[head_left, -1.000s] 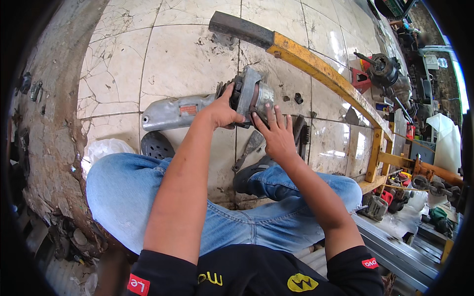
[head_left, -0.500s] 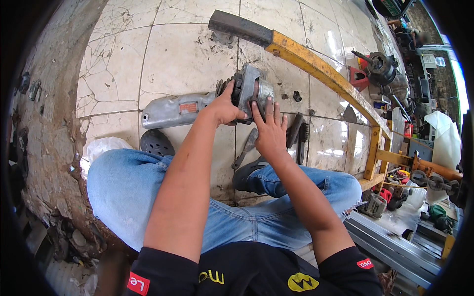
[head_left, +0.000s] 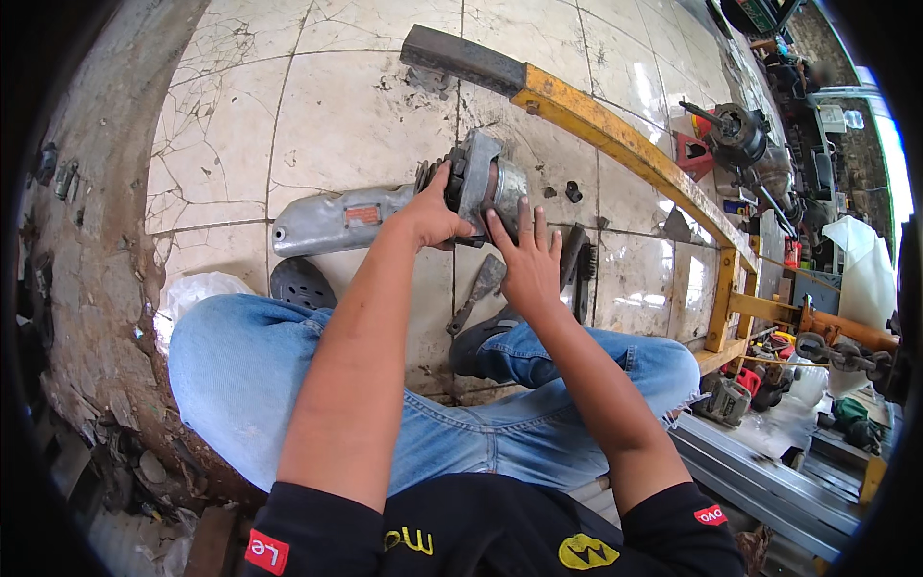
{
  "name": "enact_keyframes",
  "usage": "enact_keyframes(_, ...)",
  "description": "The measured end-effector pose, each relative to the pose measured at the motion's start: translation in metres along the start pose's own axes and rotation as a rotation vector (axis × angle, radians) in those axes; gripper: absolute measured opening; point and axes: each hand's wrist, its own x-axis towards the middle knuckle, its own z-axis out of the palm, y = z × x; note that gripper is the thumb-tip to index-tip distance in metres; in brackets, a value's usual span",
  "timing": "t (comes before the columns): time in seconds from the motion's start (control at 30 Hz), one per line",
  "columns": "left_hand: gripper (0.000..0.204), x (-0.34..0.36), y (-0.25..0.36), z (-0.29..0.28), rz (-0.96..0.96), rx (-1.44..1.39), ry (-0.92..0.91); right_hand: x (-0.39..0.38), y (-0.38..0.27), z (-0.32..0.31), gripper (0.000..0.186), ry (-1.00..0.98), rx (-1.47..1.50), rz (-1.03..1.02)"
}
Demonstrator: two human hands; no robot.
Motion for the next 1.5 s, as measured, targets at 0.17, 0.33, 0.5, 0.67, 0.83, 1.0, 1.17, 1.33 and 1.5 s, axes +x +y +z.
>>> enact_keyframes(0.17,0.119,-0.001,0.001,0.000,-0.022,0.007,0.001,-0.004,0.000,0.006,0.083,-0.005,0.008,-0.008)
enact_keyframes(0.33,0.119,-0.004,0.004,0.000,-0.040,-0.028,0.000,0.010,-0.002,-0.007,0.087,-0.019,0.017,0.033)
enact_keyframes(0.5,0.119,-0.002,0.002,0.002,-0.022,-0.025,-0.006,0.025,0.013,-0.003,0.090,0.033,0.329,0.115)
enact_keyframes(0.67,0.120,-0.001,-0.001,0.000,-0.008,-0.013,0.017,0.021,0.019,0.001,0.088,-0.010,0.329,0.066)
enact_keyframes(0.83,0.119,-0.007,0.004,0.002,-0.040,-0.028,0.002,0.018,0.002,-0.007,0.085,-0.042,0.123,0.038)
enact_keyframes(1.0,0.116,-0.005,0.003,0.004,-0.034,-0.027,-0.006,0.029,0.005,-0.010,0.079,0.015,0.193,0.049)
enact_keyframes(1.17,0.115,-0.005,0.003,0.004,-0.033,-0.025,-0.027,0.034,0.021,0.005,0.078,0.175,0.372,0.132)
enact_keyframes(1.33,0.115,-0.010,0.003,0.007,-0.060,0.025,-0.007,0.017,0.043,0.024,0.066,0.171,0.548,0.149)
enact_keyframes(1.5,0.123,-0.011,0.001,0.006,-0.054,0.115,0.006,0.018,0.027,0.006,0.065,0.200,0.615,0.287)
